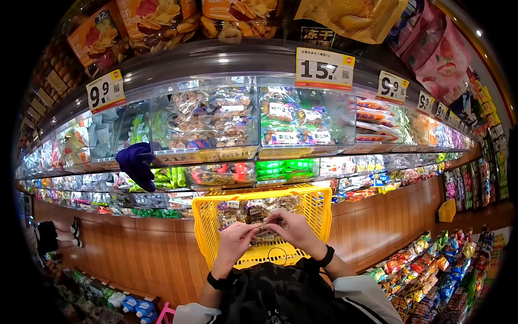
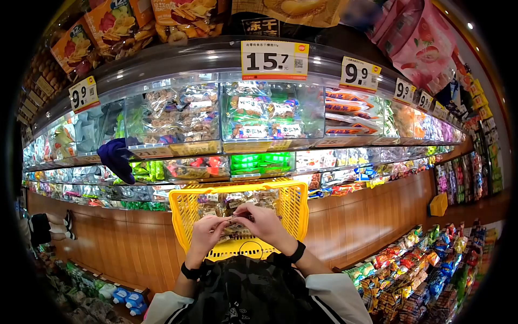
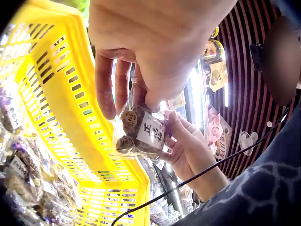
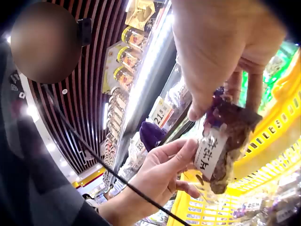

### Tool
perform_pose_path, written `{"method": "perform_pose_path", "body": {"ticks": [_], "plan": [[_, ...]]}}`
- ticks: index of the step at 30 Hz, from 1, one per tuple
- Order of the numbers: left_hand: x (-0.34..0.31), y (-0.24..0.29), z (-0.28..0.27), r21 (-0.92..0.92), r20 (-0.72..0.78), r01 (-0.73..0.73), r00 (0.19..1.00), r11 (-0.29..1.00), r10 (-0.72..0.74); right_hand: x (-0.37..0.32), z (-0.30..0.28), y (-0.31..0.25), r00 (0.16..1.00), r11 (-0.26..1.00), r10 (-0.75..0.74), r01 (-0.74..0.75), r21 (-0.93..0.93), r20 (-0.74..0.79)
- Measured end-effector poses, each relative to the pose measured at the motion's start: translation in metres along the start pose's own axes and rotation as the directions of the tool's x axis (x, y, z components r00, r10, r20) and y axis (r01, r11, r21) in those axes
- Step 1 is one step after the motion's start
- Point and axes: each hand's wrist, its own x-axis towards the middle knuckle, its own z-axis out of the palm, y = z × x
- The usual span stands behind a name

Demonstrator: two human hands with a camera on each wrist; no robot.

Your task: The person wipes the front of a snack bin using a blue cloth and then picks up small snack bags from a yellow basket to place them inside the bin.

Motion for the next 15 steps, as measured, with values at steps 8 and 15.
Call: {"method": "perform_pose_path", "body": {"ticks": [8,15], "plan": [[-0.002,0.01,0.005,-0.109,-0.044,0.183,0.981,0.977,-0.189,-0.013,-0.001,0.006,0.991,0.986,-0.136,0.134,-0.097,-0.007],[0.007,0.004,0.009,-0.149,-0.007,0.205,0.978,0.967,-0.208,0.001,-0.014,-0.012,0.922,0.75,-0.353,0.38,-0.541,0.16]]}}
